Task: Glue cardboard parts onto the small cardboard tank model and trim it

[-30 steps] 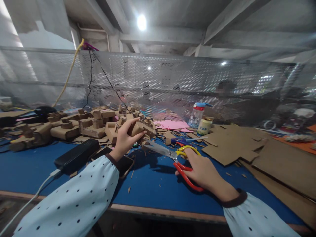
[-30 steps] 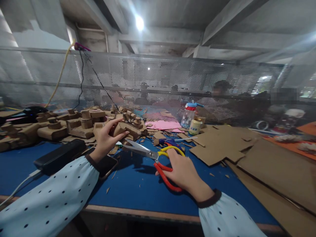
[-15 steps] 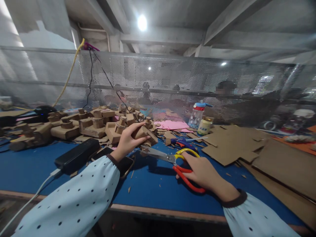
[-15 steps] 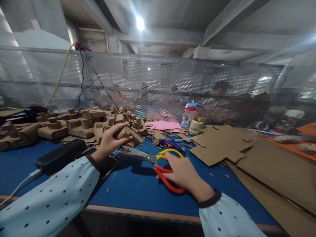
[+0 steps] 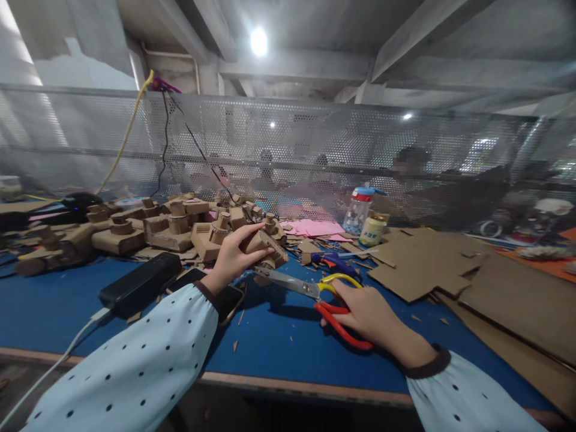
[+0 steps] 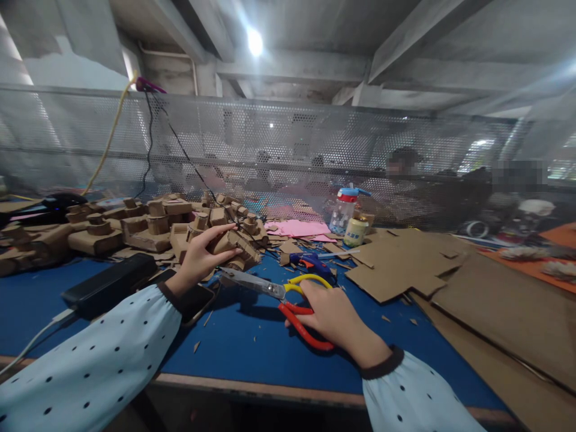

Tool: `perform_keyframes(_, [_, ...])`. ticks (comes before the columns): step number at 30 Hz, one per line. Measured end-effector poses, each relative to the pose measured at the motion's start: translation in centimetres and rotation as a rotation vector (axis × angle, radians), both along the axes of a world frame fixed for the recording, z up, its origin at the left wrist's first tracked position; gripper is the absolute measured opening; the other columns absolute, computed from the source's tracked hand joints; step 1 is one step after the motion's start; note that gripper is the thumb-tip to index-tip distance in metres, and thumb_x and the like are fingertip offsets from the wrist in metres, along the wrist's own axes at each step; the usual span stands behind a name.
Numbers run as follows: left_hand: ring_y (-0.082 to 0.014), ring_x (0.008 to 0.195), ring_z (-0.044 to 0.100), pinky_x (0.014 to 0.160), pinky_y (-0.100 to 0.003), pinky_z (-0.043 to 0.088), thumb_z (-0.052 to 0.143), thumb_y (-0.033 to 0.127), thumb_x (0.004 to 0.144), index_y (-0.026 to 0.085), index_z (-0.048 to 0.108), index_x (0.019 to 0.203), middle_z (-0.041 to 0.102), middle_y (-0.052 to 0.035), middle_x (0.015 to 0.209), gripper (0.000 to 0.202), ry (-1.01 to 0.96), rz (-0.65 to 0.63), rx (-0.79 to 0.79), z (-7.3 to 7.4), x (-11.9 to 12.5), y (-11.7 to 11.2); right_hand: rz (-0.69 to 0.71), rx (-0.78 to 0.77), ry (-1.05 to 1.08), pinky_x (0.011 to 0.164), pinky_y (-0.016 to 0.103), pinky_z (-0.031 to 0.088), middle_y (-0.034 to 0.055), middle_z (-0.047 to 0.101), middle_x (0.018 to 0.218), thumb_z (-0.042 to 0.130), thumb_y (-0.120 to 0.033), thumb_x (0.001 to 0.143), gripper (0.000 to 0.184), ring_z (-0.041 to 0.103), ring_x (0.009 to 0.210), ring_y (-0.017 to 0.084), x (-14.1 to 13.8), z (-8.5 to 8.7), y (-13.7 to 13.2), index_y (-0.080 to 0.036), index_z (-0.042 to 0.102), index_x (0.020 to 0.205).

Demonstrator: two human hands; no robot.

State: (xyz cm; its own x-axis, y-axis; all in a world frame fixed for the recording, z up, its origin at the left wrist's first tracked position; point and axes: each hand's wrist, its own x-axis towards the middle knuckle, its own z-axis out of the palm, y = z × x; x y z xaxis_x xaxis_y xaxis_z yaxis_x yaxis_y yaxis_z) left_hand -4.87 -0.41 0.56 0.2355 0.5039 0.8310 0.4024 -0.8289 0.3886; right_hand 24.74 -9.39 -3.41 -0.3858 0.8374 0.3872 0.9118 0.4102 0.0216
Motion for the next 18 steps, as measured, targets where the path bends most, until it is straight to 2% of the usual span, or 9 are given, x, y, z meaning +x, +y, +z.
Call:
perform_keyframes(3, [-0.0246, 0.108, 0.066, 0.096, -0.040, 0.052, 0.078, 0.042, 0.079, 0.020, 0.064, 0.122, 0.071, -0.0096, 0.119, 0.050, -0.004, -0.014, -0.027, -0.1, 0.1, 0.1, -0.012, 0.051, -0.052, 0.049, 0.027, 0.032, 0.0012, 0.069, 0.064, 0.062, -0.062, 0.082, 0.041, 0.069, 0.059, 0.023, 0.1, -0.1, 0.2, -0.022, 0.061, 0.088])
perform_keyframes(7, [-0.0252, 0.109, 0.065, 0.097, -0.040, 0.051, 0.077, 0.044, 0.078, 0.019, 0.063, 0.123, 0.070, -0.0097, 0.119, 0.053, -0.004, -0.023, -0.072, -0.2, 0.1, 0.1, -0.039, 0.067, -0.096, 0.048, 0.027, 0.031, 0.0039, 0.072, 0.068, 0.061, -0.057, 0.085, 0.036, 0.069, 0.058, 0.023, 0.3, -0.1, 0.4, -0.022, 0.061, 0.090])
perform_keyframes(11, [-0.0271, 0.118, 0.060, 0.104, -0.042, 0.045, 0.070, 0.045, 0.083, 0.022, 0.061, 0.125, 0.066, -0.0095, 0.127, 0.049, -0.010, 0.029, -0.163, 0.1, 0.2, 0.0, -0.123, 0.048, -0.003, 0.050, 0.028, 0.034, 0.0045, 0.073, 0.070, 0.058, -0.055, 0.087, 0.033, 0.070, 0.060, 0.025, 0.5, 0.2, 0.4, -0.022, 0.059, 0.092])
perform_keyframes(15, [-0.0273, 0.127, 0.053, 0.110, -0.040, 0.037, 0.059, 0.044, 0.087, 0.021, 0.058, 0.125, 0.061, -0.0087, 0.133, 0.045, -0.103, 0.039, -0.328, 0.1, 0.2, 0.4, -0.198, 0.027, 0.190, 0.054, 0.027, 0.039, 0.0033, 0.075, 0.076, 0.053, -0.048, 0.090, 0.024, 0.071, 0.066, 0.024, 0.6, 0.2, 0.5, -0.024, 0.058, 0.093])
perform_keyframes(18, [-0.0267, 0.114, 0.061, 0.101, -0.039, 0.045, 0.056, 0.045, 0.085, 0.020, 0.061, 0.116, 0.069, -0.0064, 0.115, 0.040, -0.281, 0.012, -0.568, -0.2, 0.3, 1.2, -0.242, 0.017, 0.284, 0.057, 0.028, 0.041, 0.0044, 0.075, 0.081, 0.050, -0.047, 0.091, 0.025, 0.072, 0.072, 0.024, 0.7, 0.1, 0.5, -0.025, 0.058, 0.096])
